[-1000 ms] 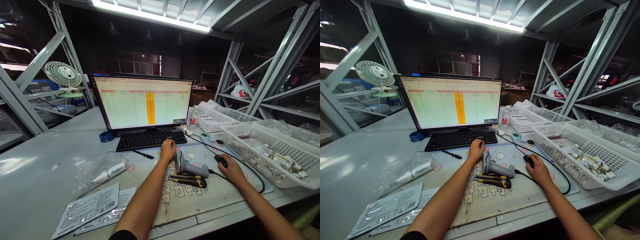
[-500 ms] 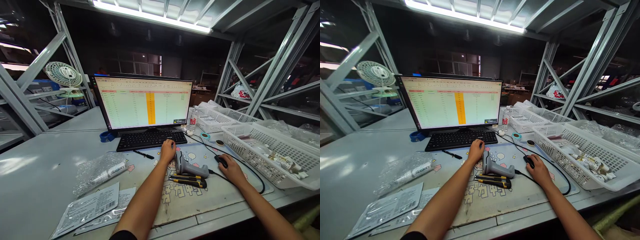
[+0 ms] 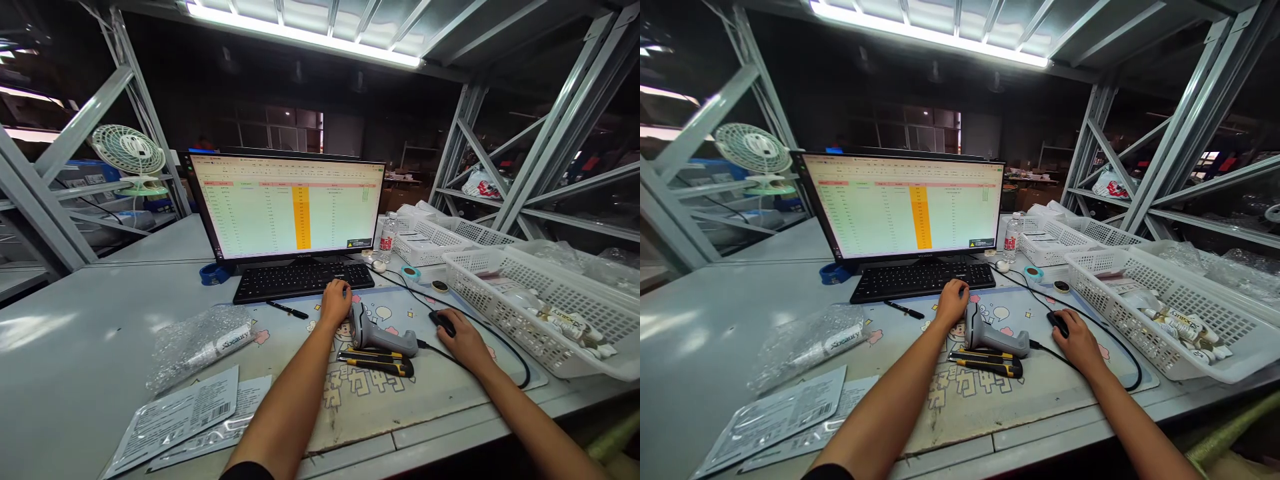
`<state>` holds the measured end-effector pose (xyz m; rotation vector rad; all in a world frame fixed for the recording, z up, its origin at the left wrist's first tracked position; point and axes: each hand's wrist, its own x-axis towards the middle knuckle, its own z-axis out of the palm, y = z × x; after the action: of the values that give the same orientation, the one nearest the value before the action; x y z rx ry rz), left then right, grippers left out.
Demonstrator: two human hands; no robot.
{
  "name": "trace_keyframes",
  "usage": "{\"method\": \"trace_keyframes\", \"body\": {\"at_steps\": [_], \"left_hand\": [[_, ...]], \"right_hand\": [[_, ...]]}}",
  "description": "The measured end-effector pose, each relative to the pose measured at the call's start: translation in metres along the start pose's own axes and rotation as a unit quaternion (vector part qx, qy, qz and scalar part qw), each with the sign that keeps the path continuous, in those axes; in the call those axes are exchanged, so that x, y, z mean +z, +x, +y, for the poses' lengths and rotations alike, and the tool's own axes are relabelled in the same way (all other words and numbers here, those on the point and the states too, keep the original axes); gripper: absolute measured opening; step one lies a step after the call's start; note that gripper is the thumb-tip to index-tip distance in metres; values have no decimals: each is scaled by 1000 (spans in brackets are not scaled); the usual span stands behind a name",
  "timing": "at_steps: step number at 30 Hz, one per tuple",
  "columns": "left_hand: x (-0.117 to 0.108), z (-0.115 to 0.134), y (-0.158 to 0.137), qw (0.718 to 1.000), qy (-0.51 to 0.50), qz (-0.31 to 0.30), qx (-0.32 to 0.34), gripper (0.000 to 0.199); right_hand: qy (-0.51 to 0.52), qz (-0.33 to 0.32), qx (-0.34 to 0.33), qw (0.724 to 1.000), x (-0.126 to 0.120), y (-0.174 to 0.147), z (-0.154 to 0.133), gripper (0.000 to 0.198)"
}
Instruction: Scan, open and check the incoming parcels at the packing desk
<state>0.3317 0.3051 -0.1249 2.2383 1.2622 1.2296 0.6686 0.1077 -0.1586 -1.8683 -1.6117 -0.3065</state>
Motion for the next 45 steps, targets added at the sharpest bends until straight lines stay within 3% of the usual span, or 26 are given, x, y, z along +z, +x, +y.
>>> {"method": "trace_keyframes", "body": {"at_steps": [34,45], "left_hand": [[2,0,0,1000,14,-1,1,15],[1,1,0,999,51,-14,-10,16]], "right_hand": [[6,-17,16,1000,-2,-1,-2,41],[10,-1,-11,1000,-2,-2,0,36]]}}
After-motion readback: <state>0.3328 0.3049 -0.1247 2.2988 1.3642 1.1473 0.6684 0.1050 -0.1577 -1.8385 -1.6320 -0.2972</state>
